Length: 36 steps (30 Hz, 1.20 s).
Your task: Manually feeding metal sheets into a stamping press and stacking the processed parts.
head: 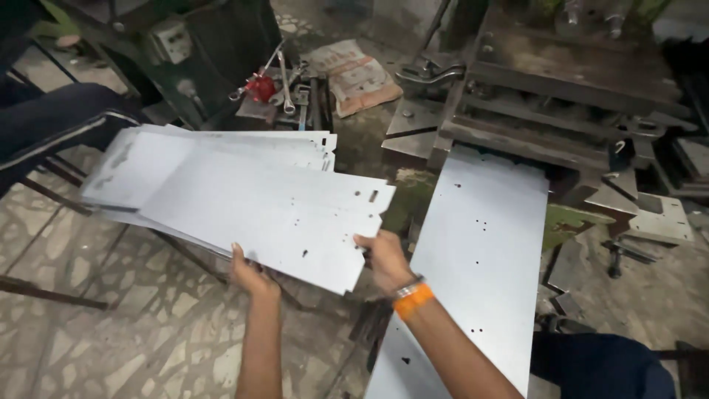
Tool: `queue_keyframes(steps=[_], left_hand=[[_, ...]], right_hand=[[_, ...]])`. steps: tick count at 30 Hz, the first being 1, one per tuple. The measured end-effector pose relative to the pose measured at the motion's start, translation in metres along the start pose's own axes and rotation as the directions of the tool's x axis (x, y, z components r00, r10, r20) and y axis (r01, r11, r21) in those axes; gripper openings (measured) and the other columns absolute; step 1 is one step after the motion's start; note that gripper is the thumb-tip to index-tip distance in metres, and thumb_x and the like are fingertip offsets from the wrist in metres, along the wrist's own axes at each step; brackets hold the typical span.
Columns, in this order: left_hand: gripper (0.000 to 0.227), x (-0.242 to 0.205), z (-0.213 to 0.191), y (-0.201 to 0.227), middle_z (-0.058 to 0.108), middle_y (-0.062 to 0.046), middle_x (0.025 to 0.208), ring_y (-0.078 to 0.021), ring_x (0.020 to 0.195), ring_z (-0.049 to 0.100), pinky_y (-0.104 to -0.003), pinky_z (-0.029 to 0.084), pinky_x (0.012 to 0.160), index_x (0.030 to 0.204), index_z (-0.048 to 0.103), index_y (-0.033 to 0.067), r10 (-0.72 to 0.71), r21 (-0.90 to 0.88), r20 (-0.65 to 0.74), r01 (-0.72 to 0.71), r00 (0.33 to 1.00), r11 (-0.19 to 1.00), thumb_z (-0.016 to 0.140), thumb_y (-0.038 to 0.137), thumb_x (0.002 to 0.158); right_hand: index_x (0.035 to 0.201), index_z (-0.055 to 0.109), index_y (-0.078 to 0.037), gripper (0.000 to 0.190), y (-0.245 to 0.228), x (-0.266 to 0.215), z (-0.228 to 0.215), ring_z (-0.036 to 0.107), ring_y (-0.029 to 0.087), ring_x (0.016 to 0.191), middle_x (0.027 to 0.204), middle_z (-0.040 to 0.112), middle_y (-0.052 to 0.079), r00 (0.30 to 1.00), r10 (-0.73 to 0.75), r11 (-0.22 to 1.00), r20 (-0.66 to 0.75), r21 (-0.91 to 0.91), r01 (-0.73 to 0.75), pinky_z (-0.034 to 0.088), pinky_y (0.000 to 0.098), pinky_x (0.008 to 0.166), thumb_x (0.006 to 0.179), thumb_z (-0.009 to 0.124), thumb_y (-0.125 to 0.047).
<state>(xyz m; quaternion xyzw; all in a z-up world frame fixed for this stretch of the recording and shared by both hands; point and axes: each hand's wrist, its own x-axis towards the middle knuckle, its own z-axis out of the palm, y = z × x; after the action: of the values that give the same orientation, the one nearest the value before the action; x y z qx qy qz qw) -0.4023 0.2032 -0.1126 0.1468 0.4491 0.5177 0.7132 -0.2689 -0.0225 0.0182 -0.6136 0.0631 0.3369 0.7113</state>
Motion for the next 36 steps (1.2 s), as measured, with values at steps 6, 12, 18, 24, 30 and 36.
queue_keyframes(steps=[6, 12, 18, 24, 30, 36], left_hand=[[0.050, -0.037, -0.012, 0.027, 0.073, -0.016, 0.106, -0.0300, 0.096, 0.075, -0.042, 0.064, 0.083, 0.126, 0.063, 0.0070, 0.001, 0.148, 0.257, -0.041, 0.966, 0.988, 0.086, 0.012, 0.082], [0.040, -0.050, -0.028, 0.025, 0.072, -0.012, 0.092, -0.0229, 0.079, 0.073, -0.037, 0.059, 0.072, 0.113, 0.068, 0.0125, -0.186, 0.488, 0.495, -0.095, 0.849, 0.868, 0.086, 0.022, 0.079], [0.030, -0.134, -0.011, -0.022, 0.074, -0.016, 0.090, -0.0184, 0.069, 0.066, -0.026, 0.053, 0.062, 0.107, 0.068, -0.0093, -0.322, 0.542, 0.751, -0.259, 0.576, 0.799, 0.078, 0.000, 0.081], [0.044, -0.276, 0.024, -0.035, 0.073, -0.023, 0.097, -0.0251, 0.074, 0.062, -0.034, 0.051, 0.070, 0.118, 0.066, -0.0149, -0.536, 0.678, 0.685, -0.163, 0.493, 0.717, 0.074, 0.005, 0.080], [0.047, -0.333, 0.072, -0.069, 0.067, -0.029, 0.103, -0.0309, 0.088, 0.059, -0.039, 0.044, 0.085, 0.124, 0.062, -0.0157, -0.664, 0.708, 0.646, 0.029, 0.376, 0.706, 0.064, 0.009, 0.084], [0.051, -0.340, 0.099, -0.086, 0.061, -0.024, 0.131, -0.0347, 0.121, 0.050, -0.045, 0.032, 0.104, 0.119, 0.064, -0.0076, -0.713, 0.778, 0.511, 0.093, 0.480, 0.621, 0.063, 0.027, 0.081]], right_hand=[[0.115, 0.066, 0.001, 0.098, -0.011, -0.055, -0.139, 0.073, 0.042, 0.101, 0.108, 0.075, 0.026, 0.831, 0.078, 0.951, 0.550, 0.210, -0.228, 0.062, 0.0504, 0.077, 0.082, 0.039, -0.087], [0.134, 0.061, -0.006, 0.065, -0.047, -0.082, -0.180, 0.073, 0.016, 0.091, 0.112, 0.075, 0.009, 0.909, -0.026, 0.993, 0.417, 0.114, -0.024, 0.057, 0.0294, 0.081, 0.100, 0.040, -0.057], [0.150, 0.046, 0.002, 0.063, -0.068, -0.152, -0.174, 0.063, 0.027, 0.114, 0.135, 0.065, 0.023, 0.972, -0.189, 0.974, 0.139, -0.097, 0.203, 0.049, 0.0314, 0.096, 0.092, 0.052, -0.022], [0.144, 0.043, 0.012, 0.068, -0.033, -0.130, -0.274, 0.061, 0.034, 0.114, 0.128, 0.061, 0.029, 0.915, -0.401, 0.912, 0.039, 0.116, 0.394, 0.048, 0.0427, 0.105, 0.081, 0.065, 0.001], [0.140, 0.050, 0.015, 0.058, -0.051, -0.138, -0.327, 0.066, 0.029, 0.098, 0.122, 0.068, 0.028, 0.889, -0.446, 0.888, -0.107, 0.072, 0.454, 0.050, 0.0312, 0.087, 0.086, 0.063, -0.001], [0.147, 0.049, 0.009, 0.065, -0.068, -0.135, -0.349, 0.065, 0.019, 0.079, 0.113, 0.072, 0.023, 0.901, -0.398, 0.912, -0.173, 0.029, 0.408, 0.050, 0.0228, 0.069, 0.086, 0.065, -0.002]])
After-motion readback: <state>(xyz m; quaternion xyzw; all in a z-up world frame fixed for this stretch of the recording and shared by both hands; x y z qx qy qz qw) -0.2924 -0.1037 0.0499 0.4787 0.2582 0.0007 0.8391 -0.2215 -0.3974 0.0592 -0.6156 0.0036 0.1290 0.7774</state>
